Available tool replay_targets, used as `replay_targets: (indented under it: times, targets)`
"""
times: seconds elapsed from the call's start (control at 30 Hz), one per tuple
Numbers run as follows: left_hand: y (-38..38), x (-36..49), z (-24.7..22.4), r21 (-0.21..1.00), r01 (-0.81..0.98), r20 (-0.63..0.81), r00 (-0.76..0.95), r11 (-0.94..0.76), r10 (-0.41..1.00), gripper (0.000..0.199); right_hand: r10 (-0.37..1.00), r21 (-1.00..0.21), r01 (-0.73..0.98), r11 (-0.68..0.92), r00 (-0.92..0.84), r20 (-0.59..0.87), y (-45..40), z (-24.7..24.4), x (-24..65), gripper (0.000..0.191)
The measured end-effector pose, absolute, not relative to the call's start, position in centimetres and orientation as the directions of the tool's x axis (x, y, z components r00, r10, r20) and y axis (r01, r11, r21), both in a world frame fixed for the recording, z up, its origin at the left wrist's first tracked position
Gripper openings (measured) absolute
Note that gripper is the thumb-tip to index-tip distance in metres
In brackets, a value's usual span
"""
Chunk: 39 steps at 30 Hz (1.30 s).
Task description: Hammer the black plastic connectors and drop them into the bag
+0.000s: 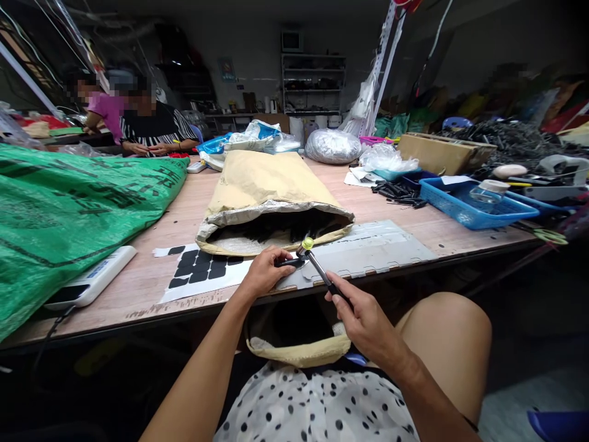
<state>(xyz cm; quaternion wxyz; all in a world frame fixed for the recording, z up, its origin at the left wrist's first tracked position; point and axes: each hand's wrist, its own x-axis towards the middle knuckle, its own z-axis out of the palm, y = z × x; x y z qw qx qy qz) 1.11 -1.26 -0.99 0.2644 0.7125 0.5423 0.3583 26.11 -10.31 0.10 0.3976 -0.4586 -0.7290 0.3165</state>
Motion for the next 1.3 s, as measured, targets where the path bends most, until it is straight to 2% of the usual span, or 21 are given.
replay_targets:
  times: [0.13, 0.23, 0.5, 0.67, 0.8, 1.03, 1.17, 1.3]
  targets:
    - [-1.1, 1.0, -1.2, 0.76, 0.579, 0.246, 0.164, -0.295, 0.955, 0.019, 0.859, -0.762, 0.401, 0.508, -0.3, 0.415, -10.5, -0.3, 25.0, 0.049]
    - [-1.2, 1.0, -1.0, 0.752, 0.574, 0.262, 0.192, -0.325, 0.946, 0.015, 0.833, -0.711, 0.436, 0.552, -0.336, 0.44, -10.5, -0.9, 24.4, 0.051]
    - [-1.4, 1.2, -0.7, 0.755, 0.578, 0.264, 0.164, -0.31, 0.95, 0.018, 0.853, -0.667, 0.531, 0.522, -0.302, 0.426, -10.7, -1.2, 24.8, 0.051]
    - [-1.4, 1.2, -0.9, 0.745, 0.599, 0.256, 0.151, -0.294, 0.955, 0.018, 0.886, -0.703, 0.541, 0.462, -0.314, 0.342, -10.9, -1.0, 25.4, 0.048]
    - [-1.6, 1.2, -0.6, 0.729, 0.613, 0.257, 0.166, -0.304, 0.952, 0.017, 0.898, -0.715, 0.544, 0.439, -0.25, 0.361, -10.4, -1.0, 26.0, 0.047]
    - [-1.8, 1.1, -0.2, 0.707, 0.631, 0.259, 0.19, -0.32, 0.947, 0.017, 0.921, -0.583, 0.766, 0.272, -0.031, 0.389, -9.0, -1.7, 28.6, 0.047]
    - [-1.7, 1.0, -0.4, 0.707, 0.619, 0.275, 0.204, -0.341, 0.94, 0.015, 0.902, -0.514, 0.81, 0.281, -0.041, 0.43, -8.5, -2.6, 29.2, 0.047]
    - [-1.7, 0.9, -0.3, 0.706, 0.605, 0.276, 0.243, -0.368, 0.93, 0.016, 0.91, -0.484, 0.831, 0.275, -0.061, 0.411, -8.2, -2.3, 29.1, 0.046]
